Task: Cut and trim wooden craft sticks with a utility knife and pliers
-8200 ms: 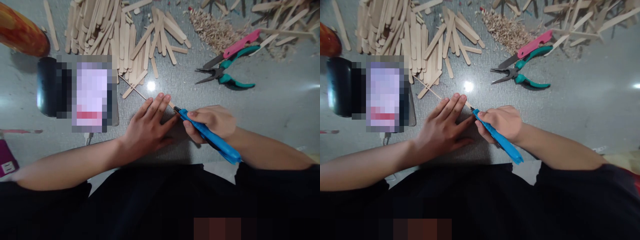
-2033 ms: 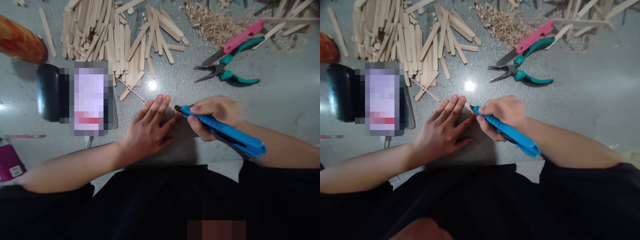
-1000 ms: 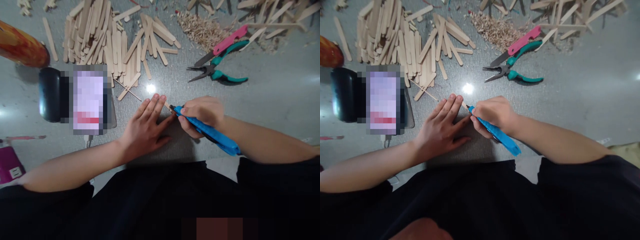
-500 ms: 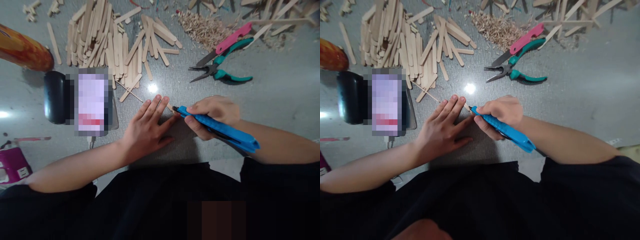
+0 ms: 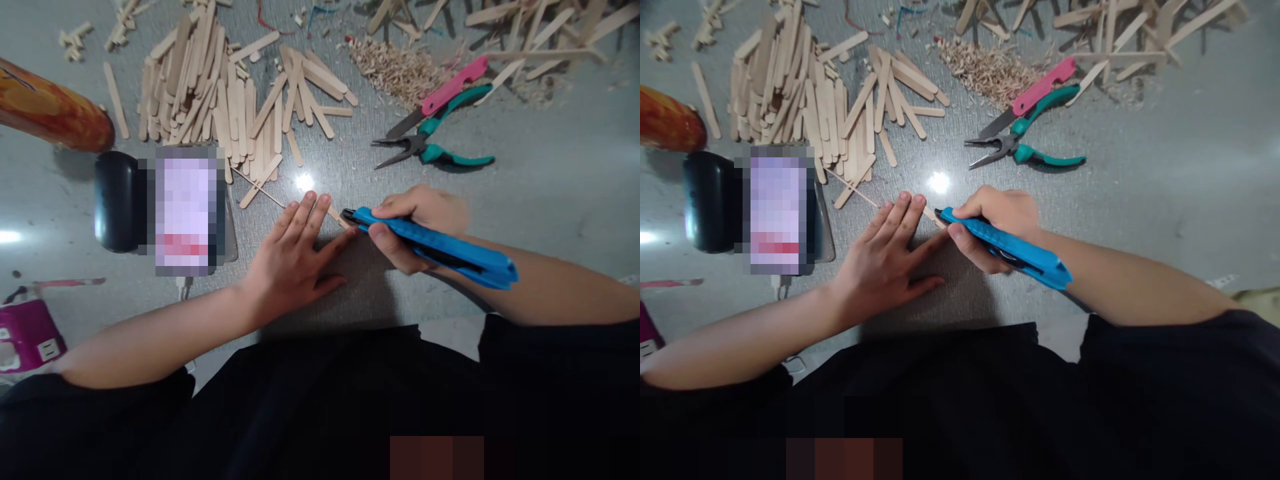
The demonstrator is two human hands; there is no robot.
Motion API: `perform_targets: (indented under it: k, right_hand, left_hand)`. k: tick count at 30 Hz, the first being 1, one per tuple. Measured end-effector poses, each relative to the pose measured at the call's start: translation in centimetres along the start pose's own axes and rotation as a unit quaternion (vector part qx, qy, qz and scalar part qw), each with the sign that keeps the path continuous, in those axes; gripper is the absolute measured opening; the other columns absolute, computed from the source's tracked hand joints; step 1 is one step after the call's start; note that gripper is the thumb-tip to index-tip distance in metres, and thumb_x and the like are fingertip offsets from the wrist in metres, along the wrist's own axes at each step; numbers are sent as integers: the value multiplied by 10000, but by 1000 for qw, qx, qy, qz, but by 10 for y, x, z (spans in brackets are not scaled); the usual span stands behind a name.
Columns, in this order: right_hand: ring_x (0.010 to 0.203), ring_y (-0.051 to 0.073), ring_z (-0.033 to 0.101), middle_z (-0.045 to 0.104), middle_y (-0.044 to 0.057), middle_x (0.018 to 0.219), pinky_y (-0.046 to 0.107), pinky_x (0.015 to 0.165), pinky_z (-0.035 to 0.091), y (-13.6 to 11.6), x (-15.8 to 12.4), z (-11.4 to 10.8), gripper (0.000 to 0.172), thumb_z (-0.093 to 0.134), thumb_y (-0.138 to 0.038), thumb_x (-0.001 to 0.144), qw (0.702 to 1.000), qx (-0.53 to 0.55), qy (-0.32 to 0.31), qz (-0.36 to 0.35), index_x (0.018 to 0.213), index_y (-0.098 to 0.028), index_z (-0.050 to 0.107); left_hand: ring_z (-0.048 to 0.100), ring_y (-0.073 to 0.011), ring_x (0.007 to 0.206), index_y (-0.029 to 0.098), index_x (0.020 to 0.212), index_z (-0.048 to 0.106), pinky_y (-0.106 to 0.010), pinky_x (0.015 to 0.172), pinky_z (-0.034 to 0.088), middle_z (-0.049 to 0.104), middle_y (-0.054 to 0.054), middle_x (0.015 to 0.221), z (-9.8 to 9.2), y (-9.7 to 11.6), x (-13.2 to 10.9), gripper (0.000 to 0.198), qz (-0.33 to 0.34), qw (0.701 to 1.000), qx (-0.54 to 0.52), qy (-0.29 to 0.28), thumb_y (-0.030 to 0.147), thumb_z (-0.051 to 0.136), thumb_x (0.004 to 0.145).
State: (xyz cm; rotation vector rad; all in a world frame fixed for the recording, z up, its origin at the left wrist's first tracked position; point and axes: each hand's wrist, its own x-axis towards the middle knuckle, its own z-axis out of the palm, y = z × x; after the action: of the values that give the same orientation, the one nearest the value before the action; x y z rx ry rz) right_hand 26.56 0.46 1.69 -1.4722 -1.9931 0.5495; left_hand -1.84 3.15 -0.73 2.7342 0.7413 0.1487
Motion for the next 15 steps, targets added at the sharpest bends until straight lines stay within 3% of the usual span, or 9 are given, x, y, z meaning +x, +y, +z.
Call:
perform_targets:
  k: [7, 15]
  right_hand:
    - [660, 251, 812, 838, 0, 795, 416, 632, 605, 0, -2, 5, 57, 702, -336, 1089, 997, 22, 40, -54, 1095, -313, 753]
    - [585, 213, 764, 805, -35, 751, 389, 595, 581, -1, 1, 2, 46, 720, -286, 1081, 997, 14, 28, -65, 1120, -309, 725]
  left_hand:
    - [333, -507, 1856, 339, 1971, 138, -681, 1492, 353, 239, -234, 2019, 0, 2, -1, 1137, 1, 1000, 3, 14, 669, 787, 1098]
    - [339, -520, 1850, 318, 1972, 148, -685, 1490, 350, 235, -253, 2013, 0, 1, -1, 1120, 4, 1000, -8, 16, 646, 781, 1108]
